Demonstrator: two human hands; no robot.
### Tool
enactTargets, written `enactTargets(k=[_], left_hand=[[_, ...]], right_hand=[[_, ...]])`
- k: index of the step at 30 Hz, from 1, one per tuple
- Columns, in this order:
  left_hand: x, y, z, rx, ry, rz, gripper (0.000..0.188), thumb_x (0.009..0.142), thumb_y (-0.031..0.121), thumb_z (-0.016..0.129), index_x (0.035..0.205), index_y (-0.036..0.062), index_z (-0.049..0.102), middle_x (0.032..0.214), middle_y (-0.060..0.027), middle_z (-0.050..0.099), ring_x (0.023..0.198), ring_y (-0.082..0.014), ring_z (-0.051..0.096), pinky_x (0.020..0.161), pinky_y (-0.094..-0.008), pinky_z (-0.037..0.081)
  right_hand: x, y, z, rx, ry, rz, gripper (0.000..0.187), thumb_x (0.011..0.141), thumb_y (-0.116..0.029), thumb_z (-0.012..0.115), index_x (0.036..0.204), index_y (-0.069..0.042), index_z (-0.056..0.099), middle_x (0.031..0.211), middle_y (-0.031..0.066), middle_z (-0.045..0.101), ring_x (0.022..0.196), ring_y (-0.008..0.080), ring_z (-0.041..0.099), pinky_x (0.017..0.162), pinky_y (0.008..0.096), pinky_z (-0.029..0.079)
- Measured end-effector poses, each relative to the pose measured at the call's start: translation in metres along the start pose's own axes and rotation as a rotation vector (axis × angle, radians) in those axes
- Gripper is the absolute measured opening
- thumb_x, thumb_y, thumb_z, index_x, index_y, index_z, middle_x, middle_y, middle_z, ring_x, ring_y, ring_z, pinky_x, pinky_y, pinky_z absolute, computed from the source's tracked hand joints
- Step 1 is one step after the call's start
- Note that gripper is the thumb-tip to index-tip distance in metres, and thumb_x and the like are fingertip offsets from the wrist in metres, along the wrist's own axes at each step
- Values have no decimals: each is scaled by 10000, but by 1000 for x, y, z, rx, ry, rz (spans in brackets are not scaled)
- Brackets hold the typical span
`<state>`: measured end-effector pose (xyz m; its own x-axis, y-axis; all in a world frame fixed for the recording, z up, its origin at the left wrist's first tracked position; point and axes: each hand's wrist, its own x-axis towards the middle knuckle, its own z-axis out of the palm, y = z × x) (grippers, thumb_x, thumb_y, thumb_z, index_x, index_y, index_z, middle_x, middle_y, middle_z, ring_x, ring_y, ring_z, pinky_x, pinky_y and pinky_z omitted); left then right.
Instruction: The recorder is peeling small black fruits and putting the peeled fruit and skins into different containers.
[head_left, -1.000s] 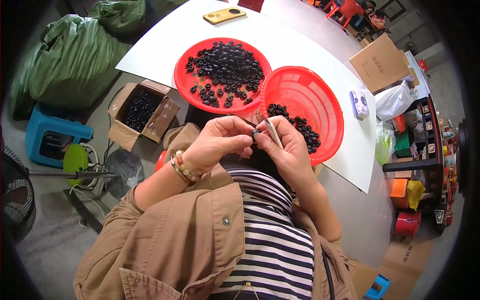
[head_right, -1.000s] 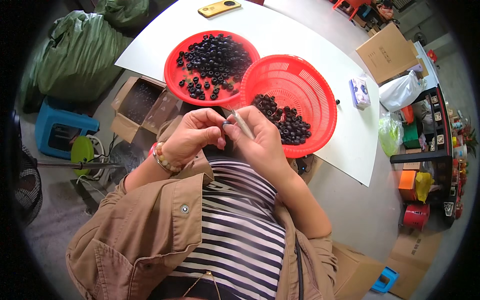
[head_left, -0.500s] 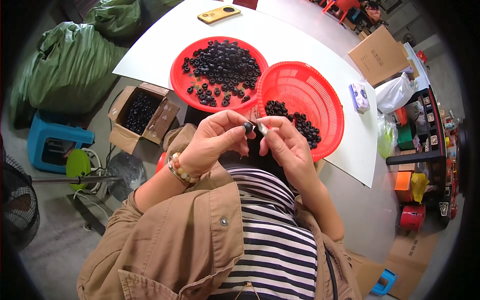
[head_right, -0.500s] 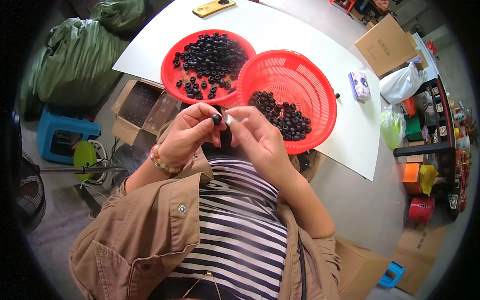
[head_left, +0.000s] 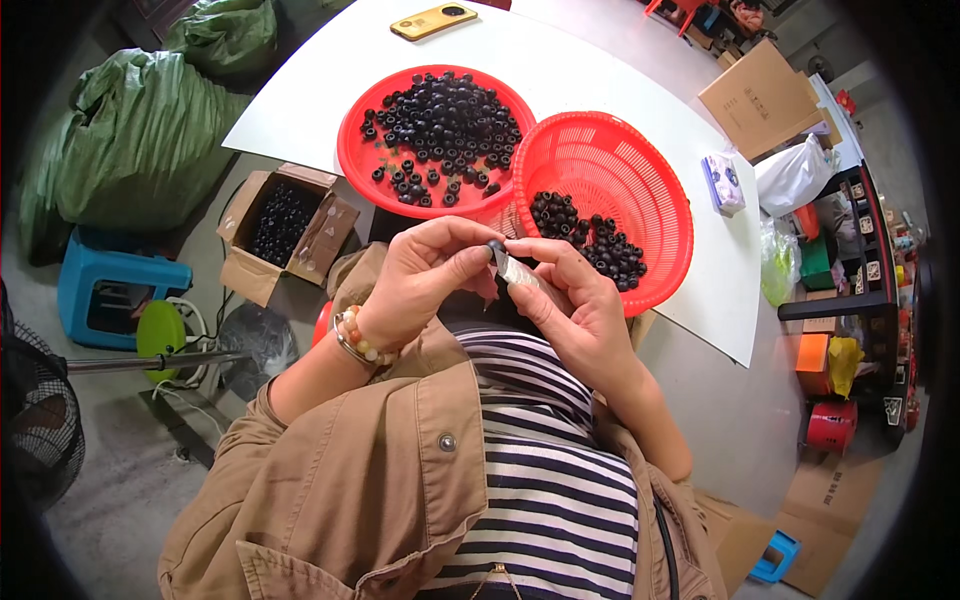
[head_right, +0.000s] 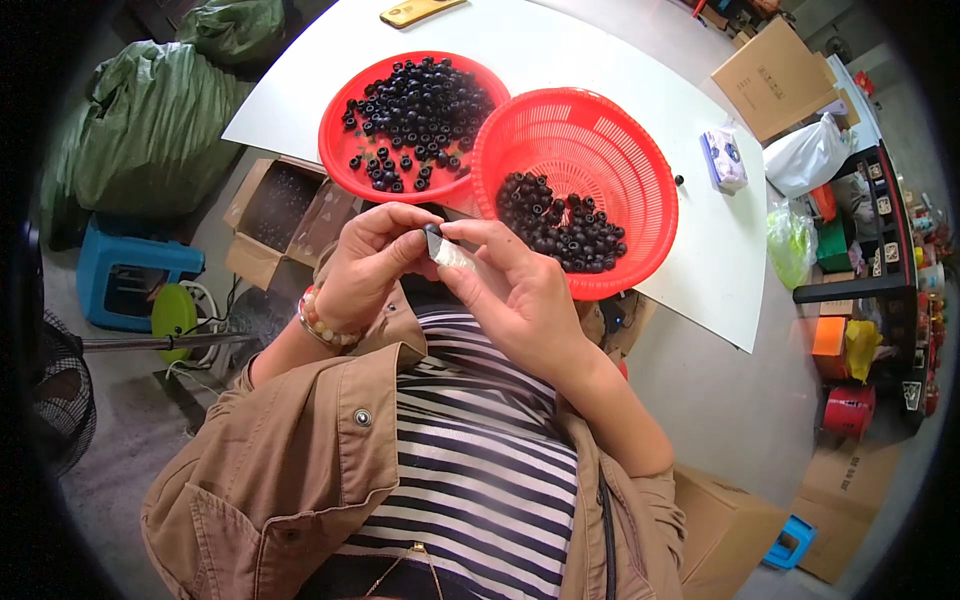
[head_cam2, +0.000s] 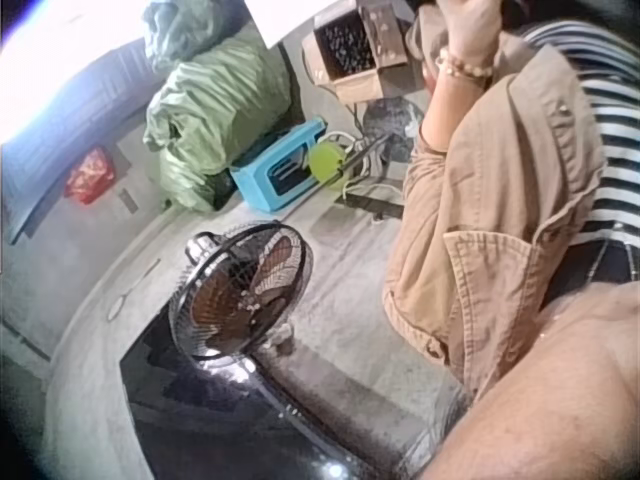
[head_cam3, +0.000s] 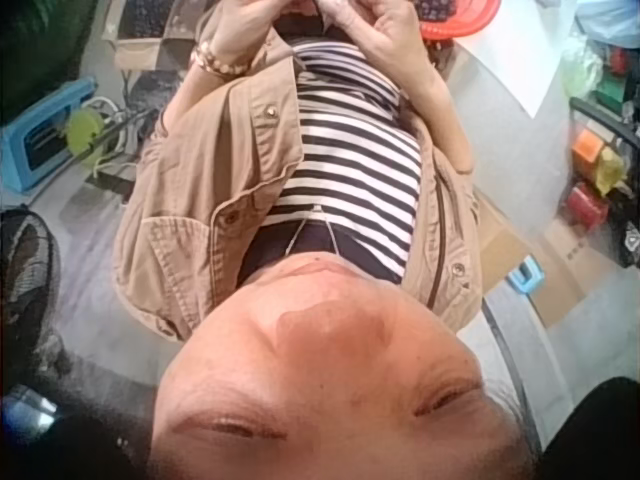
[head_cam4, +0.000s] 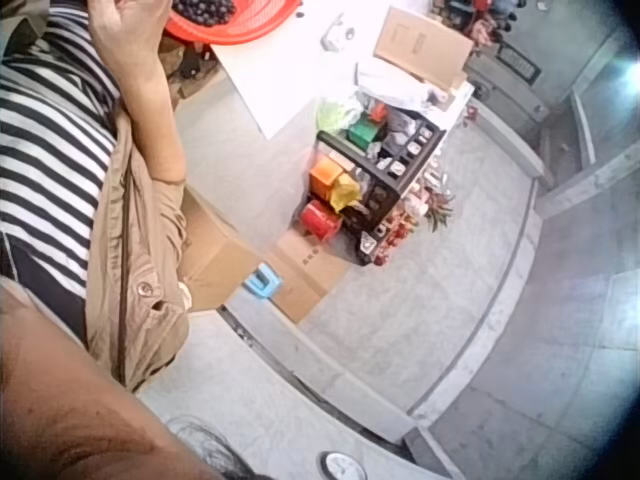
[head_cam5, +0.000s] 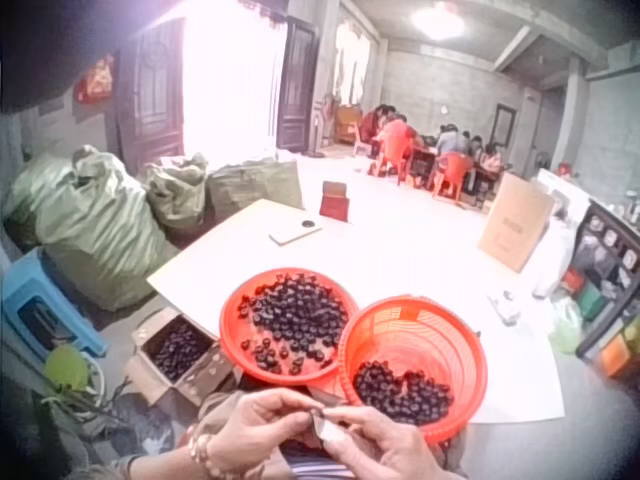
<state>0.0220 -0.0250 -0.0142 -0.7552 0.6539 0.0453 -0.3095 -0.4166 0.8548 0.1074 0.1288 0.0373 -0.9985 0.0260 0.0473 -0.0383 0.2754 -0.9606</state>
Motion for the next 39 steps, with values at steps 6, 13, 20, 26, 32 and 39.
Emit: enactTargets(k=[6, 13, 20, 26, 32, 39], left_hand=[[0, 0, -2, 7, -7, -3, 175, 829, 54, 564, 982, -30, 552, 856, -80, 611, 722, -110, 598, 635, -222, 504], [0, -1, -3, -44, -16, 8, 138, 812, 45, 582, 932, -21, 570, 867, -90, 614, 731, -118, 602, 647, -236, 508], [0, -3, -4, 61, -32, 82, 123, 803, 31, 590, 912, -22, 575, 867, -87, 613, 740, -115, 601, 652, -229, 507], [-1, -4, -1, -32, -38, 7, 114, 806, 29, 586, 908, -20, 573, 874, -86, 611, 719, -108, 597, 646, -225, 505], [0, -4, -3, -88, -37, -13, 131, 815, 44, 578, 931, -18, 563, 887, -88, 608, 709, -112, 598, 644, -231, 509], [-1, -2, -2, -68, -13, 1, 129, 820, 46, 571, 932, -18, 562, 871, -89, 611, 727, -119, 603, 647, -236, 512]], right_hand=[[0, 5, 2, 39, -3, -8, 253, 835, -100, 559, 1072, -21, 521, 726, 33, 561, 660, 36, 482, 588, 192, 397], [-1, 6, 5, 229, -37, 18, 250, 853, -72, 528, 1093, -6, 506, 837, 44, 582, 746, 49, 510, 661, 194, 414], [0, 4, 10, 392, -25, 47, 240, 866, -84, 515, 1085, 13, 499, 897, 68, 596, 805, 60, 532, 707, 201, 420], [2, 1, 5, 521, -25, 192, 196, 867, -133, 530, 1023, -18, 499, 794, 6, 545, 684, 33, 470, 614, 176, 373], [-1, -5, 2, 503, -6, 234, 207, 854, -146, 550, 1017, -30, 495, 704, -40, 490, 631, 26, 422, 592, 168, 350], [-3, 4, 7, 207, -11, 32, 259, 845, -105, 550, 1076, -5, 490, 727, -5, 529, 681, 20, 445, 604, 174, 357]])
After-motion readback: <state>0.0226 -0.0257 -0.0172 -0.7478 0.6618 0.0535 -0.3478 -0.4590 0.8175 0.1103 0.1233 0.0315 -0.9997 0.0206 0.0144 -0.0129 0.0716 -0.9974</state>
